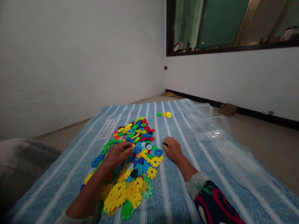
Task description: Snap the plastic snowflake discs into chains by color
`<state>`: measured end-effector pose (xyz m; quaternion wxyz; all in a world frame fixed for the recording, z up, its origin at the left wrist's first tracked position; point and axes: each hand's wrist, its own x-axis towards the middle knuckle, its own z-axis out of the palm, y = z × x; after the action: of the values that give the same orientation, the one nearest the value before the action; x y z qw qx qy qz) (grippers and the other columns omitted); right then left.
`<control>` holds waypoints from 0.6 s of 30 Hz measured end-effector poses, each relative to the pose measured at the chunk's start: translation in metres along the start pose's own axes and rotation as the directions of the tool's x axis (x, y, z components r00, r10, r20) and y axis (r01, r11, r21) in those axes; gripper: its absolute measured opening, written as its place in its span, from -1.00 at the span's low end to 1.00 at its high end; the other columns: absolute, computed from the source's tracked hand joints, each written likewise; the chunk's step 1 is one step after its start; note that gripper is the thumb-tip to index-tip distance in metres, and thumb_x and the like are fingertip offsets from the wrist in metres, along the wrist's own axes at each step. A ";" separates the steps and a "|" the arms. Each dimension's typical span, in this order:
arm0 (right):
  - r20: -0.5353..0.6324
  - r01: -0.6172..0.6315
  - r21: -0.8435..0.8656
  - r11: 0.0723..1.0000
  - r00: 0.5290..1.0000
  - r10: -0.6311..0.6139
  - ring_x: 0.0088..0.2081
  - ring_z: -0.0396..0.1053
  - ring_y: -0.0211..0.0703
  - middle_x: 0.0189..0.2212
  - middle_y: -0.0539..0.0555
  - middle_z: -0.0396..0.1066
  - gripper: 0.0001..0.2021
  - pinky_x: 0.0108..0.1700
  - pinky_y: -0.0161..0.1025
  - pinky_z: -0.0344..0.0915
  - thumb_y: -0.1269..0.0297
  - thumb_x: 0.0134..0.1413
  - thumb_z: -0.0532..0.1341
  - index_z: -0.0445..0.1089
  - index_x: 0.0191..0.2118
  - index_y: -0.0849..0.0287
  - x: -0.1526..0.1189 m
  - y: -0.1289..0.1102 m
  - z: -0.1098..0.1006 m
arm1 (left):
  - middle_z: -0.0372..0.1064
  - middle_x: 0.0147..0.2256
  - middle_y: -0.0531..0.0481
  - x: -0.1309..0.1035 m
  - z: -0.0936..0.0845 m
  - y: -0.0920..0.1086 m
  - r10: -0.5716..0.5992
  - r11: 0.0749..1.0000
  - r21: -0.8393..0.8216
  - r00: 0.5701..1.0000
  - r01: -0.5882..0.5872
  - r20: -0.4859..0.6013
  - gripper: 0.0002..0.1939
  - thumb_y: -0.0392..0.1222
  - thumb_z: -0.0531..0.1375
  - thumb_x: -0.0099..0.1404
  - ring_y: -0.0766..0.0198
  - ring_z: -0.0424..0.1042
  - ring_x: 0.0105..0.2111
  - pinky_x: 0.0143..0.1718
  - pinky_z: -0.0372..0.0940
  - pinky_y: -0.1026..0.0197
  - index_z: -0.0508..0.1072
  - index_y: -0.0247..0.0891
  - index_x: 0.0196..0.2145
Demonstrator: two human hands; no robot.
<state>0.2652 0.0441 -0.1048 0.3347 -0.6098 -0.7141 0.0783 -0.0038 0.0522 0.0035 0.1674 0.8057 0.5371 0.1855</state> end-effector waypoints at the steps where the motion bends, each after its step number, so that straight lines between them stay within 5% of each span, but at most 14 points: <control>1: -0.002 0.002 0.014 1.000 1.000 -0.002 -0.08 0.34 -0.12 -0.20 0.10 0.46 -0.88 0.02 -0.21 0.20 0.36 0.11 0.16 0.46 -0.33 0.15 0.000 0.001 -0.001 | 0.49 -0.35 -0.04 -0.001 0.002 0.003 0.018 1.000 0.013 1.000 -0.018 0.006 -0.70 -0.05 0.03 0.21 0.19 0.43 -0.33 -0.27 0.24 0.22 0.48 -0.27 -0.36; 8: -0.011 0.012 0.046 0.999 1.000 -0.011 -0.11 0.36 -0.14 -0.22 0.10 0.47 -0.90 0.01 -0.25 0.20 0.41 0.06 0.19 0.47 -0.36 0.18 0.000 0.001 -0.003 | 0.45 -0.34 -0.07 -0.015 0.020 0.014 0.177 0.976 0.125 0.983 -0.181 0.040 -0.82 -0.19 0.06 0.24 0.16 0.41 -0.26 -0.18 0.26 0.16 0.42 -0.25 -0.42; 18: 0.003 0.015 0.016 1.000 1.000 -0.015 -0.13 0.36 -0.15 -0.23 0.10 0.47 -0.89 -0.02 -0.26 0.21 0.42 0.06 0.18 0.47 -0.36 0.18 -0.001 -0.002 -0.007 | 0.39 0.03 -0.17 -0.031 0.050 0.024 0.408 0.899 0.138 0.910 -0.415 0.074 -0.74 -0.22 0.24 0.16 0.01 0.30 0.09 0.13 0.16 -0.06 0.48 -0.23 -0.15</control>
<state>0.2670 0.0410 -0.0986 0.3393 -0.6015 -0.7185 0.0825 0.0287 0.0106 -0.0330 0.0745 0.9151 0.3635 0.1579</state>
